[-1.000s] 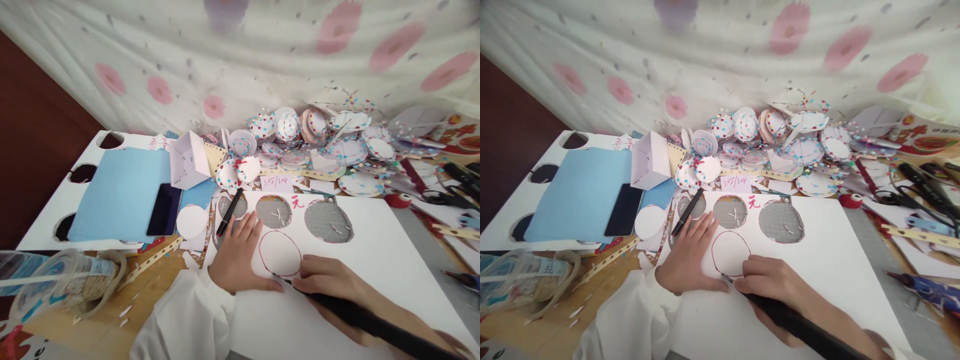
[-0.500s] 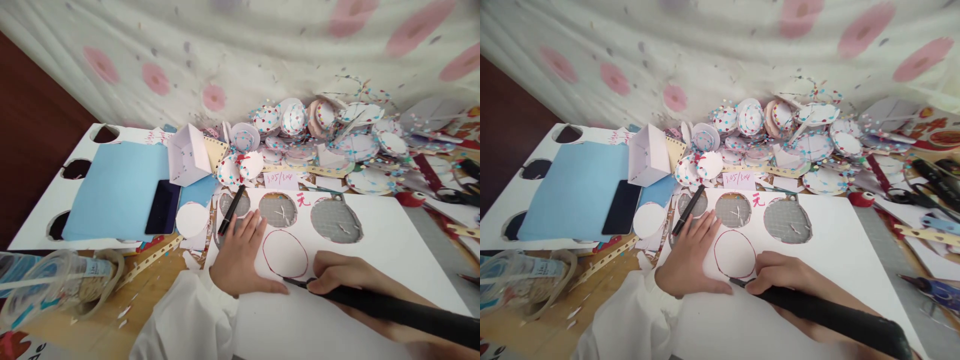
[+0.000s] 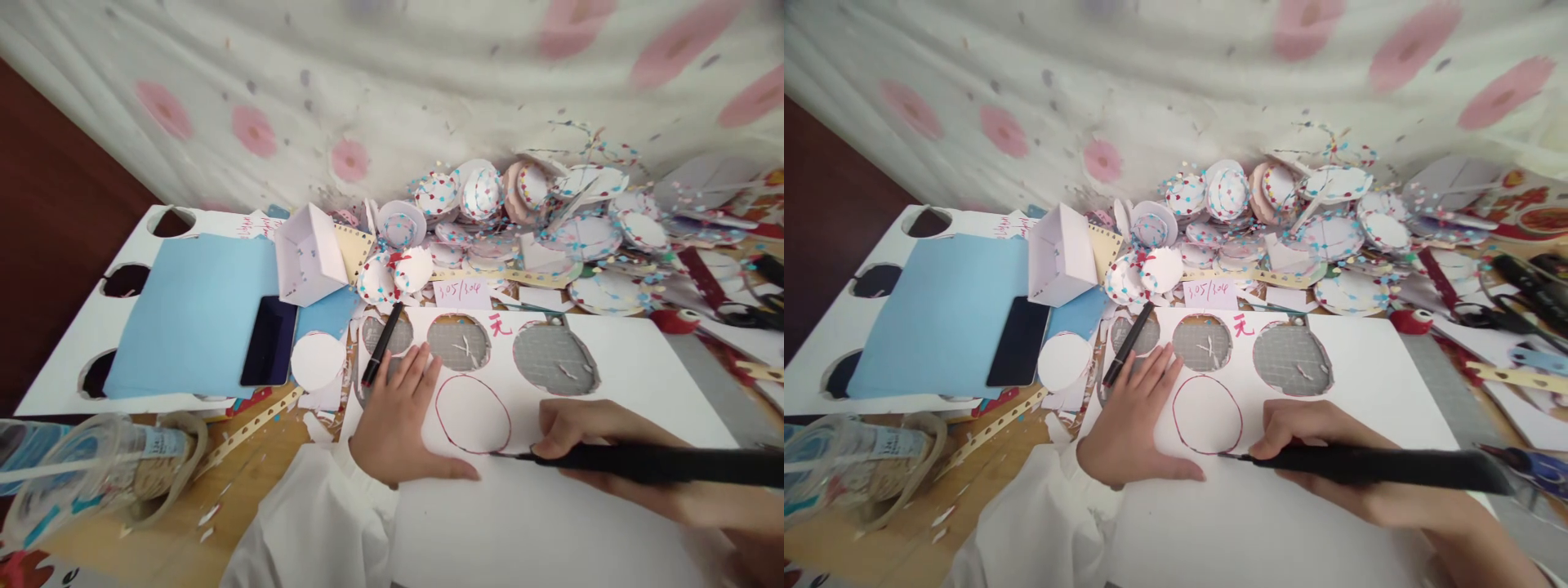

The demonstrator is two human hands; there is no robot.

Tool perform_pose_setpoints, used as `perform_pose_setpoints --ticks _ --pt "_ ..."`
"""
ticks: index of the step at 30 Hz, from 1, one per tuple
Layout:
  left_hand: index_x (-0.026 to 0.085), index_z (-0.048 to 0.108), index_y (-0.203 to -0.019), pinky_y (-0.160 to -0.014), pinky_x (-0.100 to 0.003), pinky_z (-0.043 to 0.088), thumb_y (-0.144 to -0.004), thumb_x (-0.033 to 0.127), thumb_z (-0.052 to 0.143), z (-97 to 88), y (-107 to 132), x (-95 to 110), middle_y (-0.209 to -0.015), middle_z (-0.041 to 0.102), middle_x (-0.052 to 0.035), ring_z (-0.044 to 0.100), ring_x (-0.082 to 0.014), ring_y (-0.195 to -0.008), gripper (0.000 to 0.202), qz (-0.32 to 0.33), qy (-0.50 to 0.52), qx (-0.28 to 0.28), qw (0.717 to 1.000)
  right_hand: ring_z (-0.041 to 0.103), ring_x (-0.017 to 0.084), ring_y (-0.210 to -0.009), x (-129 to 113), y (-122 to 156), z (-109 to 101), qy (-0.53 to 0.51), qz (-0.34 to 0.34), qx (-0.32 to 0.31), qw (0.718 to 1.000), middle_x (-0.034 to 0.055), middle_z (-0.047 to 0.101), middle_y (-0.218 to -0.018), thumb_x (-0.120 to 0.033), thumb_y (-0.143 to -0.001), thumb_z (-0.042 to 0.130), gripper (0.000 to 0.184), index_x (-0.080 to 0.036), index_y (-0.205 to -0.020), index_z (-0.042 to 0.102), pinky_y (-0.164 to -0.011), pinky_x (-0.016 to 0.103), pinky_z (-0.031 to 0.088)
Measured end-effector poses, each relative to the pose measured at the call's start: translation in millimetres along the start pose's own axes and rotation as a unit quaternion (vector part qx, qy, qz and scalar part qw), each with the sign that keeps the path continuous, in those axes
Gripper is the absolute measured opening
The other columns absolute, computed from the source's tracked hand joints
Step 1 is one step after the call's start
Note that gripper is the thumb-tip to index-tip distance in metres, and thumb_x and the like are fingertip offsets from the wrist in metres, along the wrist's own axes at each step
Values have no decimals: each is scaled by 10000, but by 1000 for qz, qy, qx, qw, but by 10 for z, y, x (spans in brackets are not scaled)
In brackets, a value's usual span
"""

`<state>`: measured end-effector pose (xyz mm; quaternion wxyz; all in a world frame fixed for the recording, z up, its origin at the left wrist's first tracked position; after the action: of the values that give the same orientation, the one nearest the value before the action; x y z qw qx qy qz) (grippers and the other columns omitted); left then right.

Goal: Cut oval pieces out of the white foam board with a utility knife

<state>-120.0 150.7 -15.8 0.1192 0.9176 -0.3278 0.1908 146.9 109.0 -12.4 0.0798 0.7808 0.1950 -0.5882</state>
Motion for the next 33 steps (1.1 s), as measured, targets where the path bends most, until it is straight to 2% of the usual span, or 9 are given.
perform_pose_setpoints --ticks 3,6,9,12,16,20,24,27,33 --pt "102 221 -1530 -1220 -525 -59 -603 955 466 1 0 -5 -1611 79 -128 47 -303 -1499 1284 4 2 3 1000 688 275 -886 28 2 -46 20 -2 -25 1000 63 731 -952 -223 -755 760 257 -326 -991 756 -756 340 574" --pt "101 231 -1527 -1219 -526 -57 -610 953 461 5 5 -14 -1610 81 -131 56 -304 -1499 1273 8 4 6 1000 650 253 -762 64 -56 -109 -75 49 62 994 66 696 -800 -354 -727 773 128 -287 -835 755 -626 330 538" --pt "105 228 -1527 -1218 -543 -37 -627 941 468 8 15 -15 -1610 77 -127 62 -304 -1498 1251 15 -1 14 1000 468 163 -532 105 -120 -128 -266 70 231 933 26 560 -623 -377 -692 729 131 -272 -768 711 -437 282 366" --pt "83 267 -1505 -1212 -573 21 -662 894 524 -4 27 3 -1601 124 -157 101 -325 -1491 1197 24 -14 35 999 277 119 -471 140 -188 -25 -363 92 301 877 -29 380 -511 -263 -663 676 114 -269 -776 695 -423 258 221" --pt "122 391 -1422 -1213 -523 147 -923 567 500 -75 58 -1 -1558 298 -147 247 -264 -1459 678 42 -7 129 991 254 115 -493 145 -252 133 -374 115 303 869 -40 331 -496 -209 -665 667 116 -244 -773 694 -458 275 182" --pt "159 484 -1318 -1176 -490 261 -962 323 474 -211 139 -239 -1467 444 -135 375 -243 -1386 392 -12 -12 259 966 243 108 -507 151 -251 197 -366 108 308 871 -41 331 -509 -200 -674 677 99 -230 -767 689 -474 295 157" --pt "160 594 -1171 -1114 -530 331 -932 243 486 -407 221 -586 -1273 606 -126 510 -286 -1239 275 -57 -42 250 966 242 105 -513 168 -248 213 -367 102 306 873 -45 331 -515 -200 -692 675 97 -229 -785 682 -489 305 148" --pt "156 624 -1142 -1076 -571 339 -898 204 499 -602 249 -705 -1282 591 -145 494 -339 -1227 278 -77 -50 250 964 237 103 -514 164 -260 215 -363 100 302 876 -48 328 -517 -206 -701 679 87 -226 -785 676 -494 309 142" --pt "133 617 -1065 -937 -474 468 -952 325 439 -626 210 -361 -1061 621 -152 584 -291 -1040 285 -138 20 261 955 239 104 -500 140 -274 209 -374 92 300 873 -52 328 -496 -218 -701 682 76 -224 -776 675 -494 314 138"
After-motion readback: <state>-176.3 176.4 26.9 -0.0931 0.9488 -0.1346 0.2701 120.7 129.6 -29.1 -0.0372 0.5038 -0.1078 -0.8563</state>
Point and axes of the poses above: each hand's wrist, its own y-axis away from the middle knuckle, its own z-axis out of the palm, x = y × z, the point moved 3 cm from there along -y, towards the middle knuckle
